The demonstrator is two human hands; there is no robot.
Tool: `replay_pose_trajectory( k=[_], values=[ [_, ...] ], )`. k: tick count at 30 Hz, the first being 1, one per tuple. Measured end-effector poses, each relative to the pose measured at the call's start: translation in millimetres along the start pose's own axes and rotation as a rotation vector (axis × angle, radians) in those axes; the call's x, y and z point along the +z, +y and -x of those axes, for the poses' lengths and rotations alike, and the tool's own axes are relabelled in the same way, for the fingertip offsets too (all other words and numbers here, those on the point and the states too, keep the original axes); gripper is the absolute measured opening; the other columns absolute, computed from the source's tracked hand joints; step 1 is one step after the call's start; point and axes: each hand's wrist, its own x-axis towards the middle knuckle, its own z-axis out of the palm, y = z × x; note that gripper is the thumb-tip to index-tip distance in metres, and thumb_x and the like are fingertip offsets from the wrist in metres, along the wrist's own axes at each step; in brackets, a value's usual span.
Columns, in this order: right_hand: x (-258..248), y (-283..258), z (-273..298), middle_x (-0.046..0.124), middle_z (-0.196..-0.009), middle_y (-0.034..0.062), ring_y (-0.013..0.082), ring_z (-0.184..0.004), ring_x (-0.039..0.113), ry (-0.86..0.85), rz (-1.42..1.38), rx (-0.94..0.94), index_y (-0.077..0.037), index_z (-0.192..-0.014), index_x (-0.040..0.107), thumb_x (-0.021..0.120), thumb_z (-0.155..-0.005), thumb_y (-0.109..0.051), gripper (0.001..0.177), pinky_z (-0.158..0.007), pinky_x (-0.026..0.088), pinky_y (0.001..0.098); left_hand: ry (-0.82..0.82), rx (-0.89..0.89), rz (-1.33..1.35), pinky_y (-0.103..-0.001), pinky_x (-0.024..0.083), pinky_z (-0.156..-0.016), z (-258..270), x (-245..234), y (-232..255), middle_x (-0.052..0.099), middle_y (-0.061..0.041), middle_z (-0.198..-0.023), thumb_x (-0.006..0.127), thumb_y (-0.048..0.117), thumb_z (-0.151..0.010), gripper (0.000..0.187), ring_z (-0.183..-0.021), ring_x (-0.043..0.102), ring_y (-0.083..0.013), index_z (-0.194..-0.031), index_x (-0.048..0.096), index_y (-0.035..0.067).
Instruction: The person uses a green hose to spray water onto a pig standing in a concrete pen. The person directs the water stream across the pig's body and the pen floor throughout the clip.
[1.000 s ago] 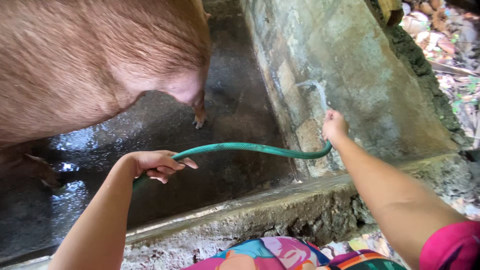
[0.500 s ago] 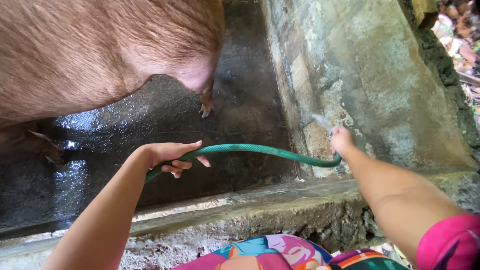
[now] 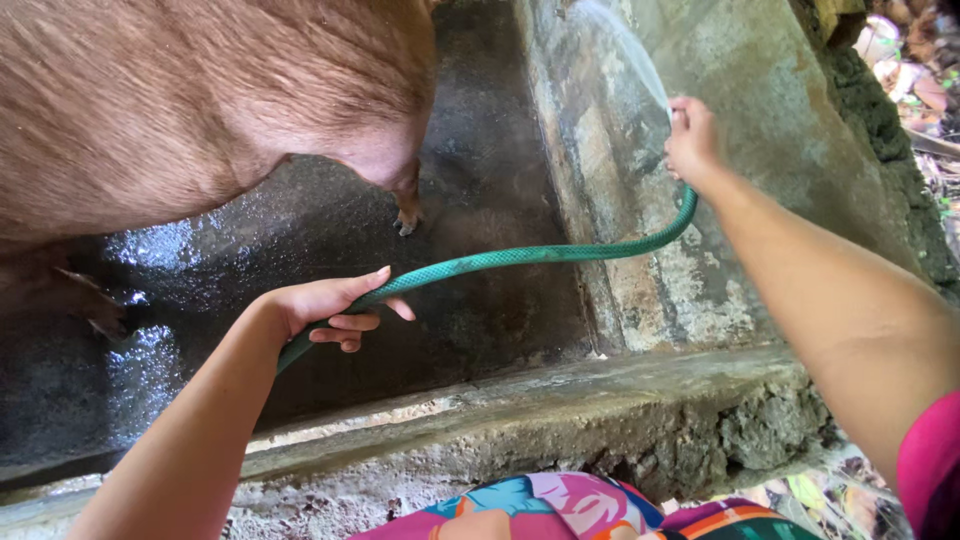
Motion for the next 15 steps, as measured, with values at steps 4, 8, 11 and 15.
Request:
replay_pose_trajectory(
  k=[4, 8, 11, 15],
  values=[
    [1.0, -16.4, -7.8, 0.054, -0.067, 0.0026, 0.0129, -0.044, 0.049, -0.007, -0.045, -0.076, -0.017, -0.129, 0.058, 0.048, -0.114, -0.021, 0.019, -0.034, 0.037, 0.0335, -0.072, 0.037, 0.065, -0.029, 0.042, -0.057, -1.1, -7.2, -2.1, 0.027, 0.007, -0.045, 0.028, 0.066, -0.101, 0.074, -0.030, 0.027, -0.0085, -0.130, 0.063, 0.007],
    [-2.7, -34.0, -14.1, 0.054, -0.067, 0.0023, 0.0122, -0.044, 0.050, 0.004, 0.011, -0.149, -0.018, -0.130, 0.061, 0.048, -0.113, -0.021, 0.021, -0.035, 0.038, 0.0338, -0.063, 0.051, 0.003, -0.030, 0.045, -0.059, -2.2, -9.6, -2.6, 0.028, 0.007, -0.045, 0.028, 0.069, -0.098, 0.079, -0.030, 0.029, -0.0080, -0.131, 0.064, 0.007],
    [-4.6, -46.8, -21.1, 0.055, -0.068, 0.0007, 0.0111, -0.045, 0.050, -0.002, 0.031, -0.190, -0.019, -0.131, 0.060, 0.049, -0.112, -0.020, 0.022, -0.036, 0.040, 0.0325, -0.070, 0.073, -0.048, -0.030, 0.047, -0.060, -3.8, -7.7, -2.5, 0.028, 0.008, -0.045, 0.028, 0.071, -0.096, 0.082, -0.030, 0.030, -0.0072, -0.132, 0.064, 0.008],
    [-11.8, -60.4, -27.1, 0.052, -0.069, 0.0003, 0.0109, -0.046, 0.047, -0.044, -0.008, -0.240, -0.017, -0.132, 0.057, 0.048, -0.114, -0.020, 0.021, -0.038, 0.039, 0.0321, -0.124, 0.070, -0.038, -0.031, 0.048, -0.060, -6.6, -1.9, -3.2, 0.028, 0.008, -0.045, 0.029, 0.072, -0.096, 0.082, -0.031, 0.030, -0.0080, -0.132, 0.063, 0.008]
  ],
)
